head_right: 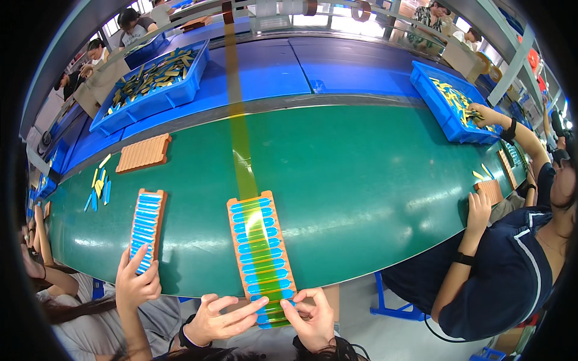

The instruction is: The person is assembling small colorful plastic components on a production line.

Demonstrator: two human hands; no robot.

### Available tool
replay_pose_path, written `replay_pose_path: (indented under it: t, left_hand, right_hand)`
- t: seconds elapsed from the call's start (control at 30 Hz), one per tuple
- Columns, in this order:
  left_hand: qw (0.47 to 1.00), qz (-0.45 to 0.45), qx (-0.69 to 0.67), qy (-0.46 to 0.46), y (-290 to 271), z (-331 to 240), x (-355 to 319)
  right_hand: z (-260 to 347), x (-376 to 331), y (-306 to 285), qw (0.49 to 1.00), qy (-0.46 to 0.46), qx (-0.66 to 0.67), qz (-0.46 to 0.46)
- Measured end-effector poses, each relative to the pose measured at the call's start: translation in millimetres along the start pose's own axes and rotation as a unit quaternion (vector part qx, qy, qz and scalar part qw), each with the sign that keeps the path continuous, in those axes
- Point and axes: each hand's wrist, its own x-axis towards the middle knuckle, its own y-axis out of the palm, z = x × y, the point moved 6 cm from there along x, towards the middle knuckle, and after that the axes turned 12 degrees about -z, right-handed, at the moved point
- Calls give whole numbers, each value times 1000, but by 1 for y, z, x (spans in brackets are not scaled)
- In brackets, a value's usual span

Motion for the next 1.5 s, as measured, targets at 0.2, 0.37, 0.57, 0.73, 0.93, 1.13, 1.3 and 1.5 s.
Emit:
replay_pose_path:
  t: [0.2, 0.37, 0.57, 0.73, 0.93, 1.13, 1.3, 1.5]
  left_hand:
    - [993, 84, -66, 45, 8, 3, 6]
    - [990, 74, -117, -28, 7, 7, 3]
    - [989, 71, -129, -17, 6, 6, 3]
    - [993, 64, -102, 7, 4, 3, 5]
    - [995, 46, -87, -2, 5, 1, 2]
    - [991, 58, -118, -27, -1, 10, 2]
    - [990, 43, -104, -81, -6, 23, -5]
    - [963, 92, -219, -128, -4, 35, 7]
  right_hand:
    - [1, 2, 0, 999, -18, -21, 18]
    - [19, 4, -9, 989, -20, -136, 53]
    - [58, 21, -9, 989, -110, -52, 88]
    - [73, 16, 33, 930, -139, -274, 202]
    - [72, 16, 44, 885, -186, -381, 195]
    - [71, 16, 51, 860, -201, -417, 214]
    - [72, 15, 54, 850, -216, -423, 228]
    - [76, 17, 56, 835, -196, -444, 259]
